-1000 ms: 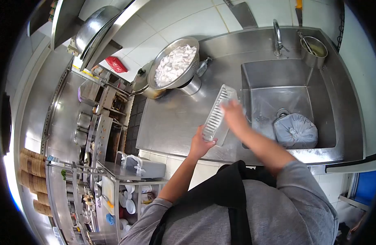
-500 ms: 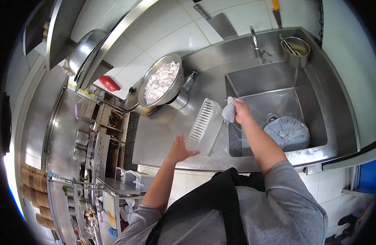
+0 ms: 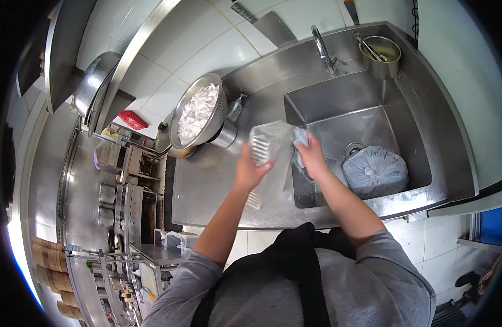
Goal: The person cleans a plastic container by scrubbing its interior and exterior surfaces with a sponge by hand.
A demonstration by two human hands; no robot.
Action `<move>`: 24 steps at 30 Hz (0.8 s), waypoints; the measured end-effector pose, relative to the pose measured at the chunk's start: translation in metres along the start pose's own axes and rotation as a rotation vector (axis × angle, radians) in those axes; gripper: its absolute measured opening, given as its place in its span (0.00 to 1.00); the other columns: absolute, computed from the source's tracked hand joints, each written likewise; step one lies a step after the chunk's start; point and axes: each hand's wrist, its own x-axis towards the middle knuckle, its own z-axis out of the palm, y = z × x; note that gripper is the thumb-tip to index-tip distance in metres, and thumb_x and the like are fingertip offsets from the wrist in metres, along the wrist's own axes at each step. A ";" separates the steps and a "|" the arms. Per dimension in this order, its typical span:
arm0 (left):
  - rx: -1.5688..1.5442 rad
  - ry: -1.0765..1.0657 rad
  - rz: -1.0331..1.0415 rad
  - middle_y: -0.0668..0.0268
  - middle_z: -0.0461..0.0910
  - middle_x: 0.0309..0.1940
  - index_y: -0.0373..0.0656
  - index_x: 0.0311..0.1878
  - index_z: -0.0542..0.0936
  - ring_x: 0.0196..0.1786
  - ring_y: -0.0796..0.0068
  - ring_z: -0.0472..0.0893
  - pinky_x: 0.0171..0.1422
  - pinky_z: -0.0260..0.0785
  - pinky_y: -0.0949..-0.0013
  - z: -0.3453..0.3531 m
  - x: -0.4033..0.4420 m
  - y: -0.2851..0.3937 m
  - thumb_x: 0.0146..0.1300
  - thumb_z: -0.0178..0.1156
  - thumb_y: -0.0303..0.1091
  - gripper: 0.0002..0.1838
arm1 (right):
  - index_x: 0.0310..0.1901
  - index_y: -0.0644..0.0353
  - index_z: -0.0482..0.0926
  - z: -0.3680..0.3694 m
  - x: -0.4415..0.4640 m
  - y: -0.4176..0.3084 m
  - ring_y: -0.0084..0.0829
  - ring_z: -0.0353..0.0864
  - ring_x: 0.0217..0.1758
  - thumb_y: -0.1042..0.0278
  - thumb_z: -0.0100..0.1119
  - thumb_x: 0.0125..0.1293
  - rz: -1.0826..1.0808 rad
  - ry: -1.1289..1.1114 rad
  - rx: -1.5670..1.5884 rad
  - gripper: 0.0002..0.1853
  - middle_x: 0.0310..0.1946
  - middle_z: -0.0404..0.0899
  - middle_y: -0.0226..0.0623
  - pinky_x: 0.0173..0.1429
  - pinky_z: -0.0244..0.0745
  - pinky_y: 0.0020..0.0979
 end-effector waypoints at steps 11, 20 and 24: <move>-0.097 0.159 0.306 0.57 0.80 0.44 0.39 0.56 0.67 0.44 0.68 0.82 0.50 0.74 0.65 -0.010 -0.055 -0.050 0.40 0.79 0.38 0.41 | 0.54 0.56 0.76 0.042 -0.052 -0.110 0.45 0.73 0.57 0.71 0.63 0.50 -0.781 -0.558 -1.028 0.24 0.53 0.78 0.37 0.62 0.68 0.42; 0.073 0.343 0.216 0.54 0.80 0.45 0.44 0.61 0.69 0.50 0.50 0.81 0.54 0.74 0.56 -0.012 -0.063 0.007 0.37 0.78 0.40 0.44 | 0.52 0.54 0.79 0.052 -0.086 -0.121 0.43 0.74 0.54 0.74 0.64 0.50 -0.731 -0.606 -1.097 0.23 0.50 0.79 0.34 0.60 0.70 0.41; 0.160 0.205 0.102 0.56 0.81 0.48 0.52 0.62 0.70 0.49 0.51 0.82 0.51 0.75 0.56 -0.024 -0.069 0.017 0.37 0.77 0.42 0.43 | 0.46 0.49 0.84 0.044 -0.103 -0.111 0.42 0.76 0.52 0.76 0.65 0.50 -0.702 -0.586 -1.004 0.19 0.48 0.79 0.32 0.58 0.70 0.40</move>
